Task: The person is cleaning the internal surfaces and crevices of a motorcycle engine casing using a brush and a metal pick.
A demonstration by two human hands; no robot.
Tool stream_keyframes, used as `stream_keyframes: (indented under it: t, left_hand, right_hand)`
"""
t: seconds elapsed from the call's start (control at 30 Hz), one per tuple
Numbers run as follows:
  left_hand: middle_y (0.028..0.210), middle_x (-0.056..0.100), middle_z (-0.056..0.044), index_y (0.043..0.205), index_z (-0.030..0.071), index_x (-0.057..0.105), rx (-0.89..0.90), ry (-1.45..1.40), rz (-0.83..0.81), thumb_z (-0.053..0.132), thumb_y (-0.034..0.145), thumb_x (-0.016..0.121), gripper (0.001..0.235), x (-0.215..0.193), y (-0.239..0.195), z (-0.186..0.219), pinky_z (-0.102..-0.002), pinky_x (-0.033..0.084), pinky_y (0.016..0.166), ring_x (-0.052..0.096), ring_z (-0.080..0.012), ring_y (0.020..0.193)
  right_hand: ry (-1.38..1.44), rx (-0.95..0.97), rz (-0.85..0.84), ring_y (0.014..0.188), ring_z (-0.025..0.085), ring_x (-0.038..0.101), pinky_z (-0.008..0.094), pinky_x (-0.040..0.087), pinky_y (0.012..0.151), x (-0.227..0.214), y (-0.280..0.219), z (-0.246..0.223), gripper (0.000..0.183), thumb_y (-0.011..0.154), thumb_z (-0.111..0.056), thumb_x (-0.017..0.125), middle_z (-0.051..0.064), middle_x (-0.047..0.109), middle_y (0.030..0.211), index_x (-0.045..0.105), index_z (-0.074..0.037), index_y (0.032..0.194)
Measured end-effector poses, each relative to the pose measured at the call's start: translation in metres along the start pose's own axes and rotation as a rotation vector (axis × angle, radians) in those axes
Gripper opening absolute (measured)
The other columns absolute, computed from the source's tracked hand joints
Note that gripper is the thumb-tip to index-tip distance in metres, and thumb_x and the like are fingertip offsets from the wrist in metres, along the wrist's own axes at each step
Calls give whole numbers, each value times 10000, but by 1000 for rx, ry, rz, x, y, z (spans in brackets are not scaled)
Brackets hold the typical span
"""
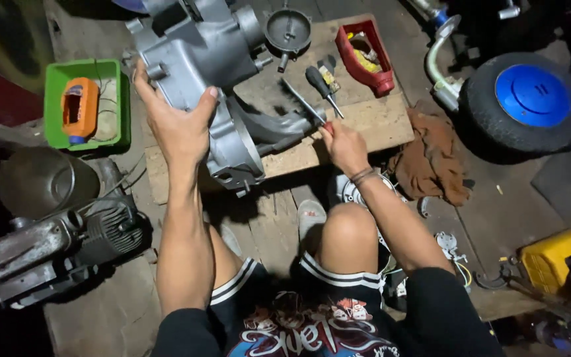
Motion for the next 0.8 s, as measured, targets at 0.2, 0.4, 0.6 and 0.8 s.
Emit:
stream_keyframes:
  t: [0.2,0.4,0.6,0.8]
  left_hand:
    - [1619,395,-208,1542,111,240,-18,-75,-10,110,889,954,968,4,8,-14,-554,207,1282,455,-353,1488]
    - [1502,515,-198,1521,123,249,16,-72,1,157,880,957,955,3,9,-16,-479,414,1178,546,-328,1371]
    - [1504,486,-236,1506,186,227,-13,-110,-39,190,882,958,961,5,23,-40,-445,625,1008,702,-337,1222]
    - [1526,484,-216,1514,109,247,-35,-48,-13,192,865,985,986,3,29,-38,-524,381,1177,521,-359,1395]
  right_hand:
    - [-32,118,-45,762,427,652,520,471,615,-13,-88,47,257,1060,-351,550,164,680,884,588,-97,1052]
    - [-28,58,-10,641,322,617,464,467,488,8,-20,19,275,1094,-389,507,120,655,788,531,-116,1064]
    - [43,53,14,812,414,657,534,487,626,-2,-30,2,228,1067,-315,537,159,695,1008,564,-134,1203]
    - [-103,109,-33,764,508,644,606,462,622,-1,-73,44,252,1059,-356,533,212,687,914,594,-115,1101]
Point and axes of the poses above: each hand's wrist, its own y-axis towards the middle knuckle, its own x-axis out of the palm, z = x × y, the point moved 5 cm from there along y, towards the middle knuckle
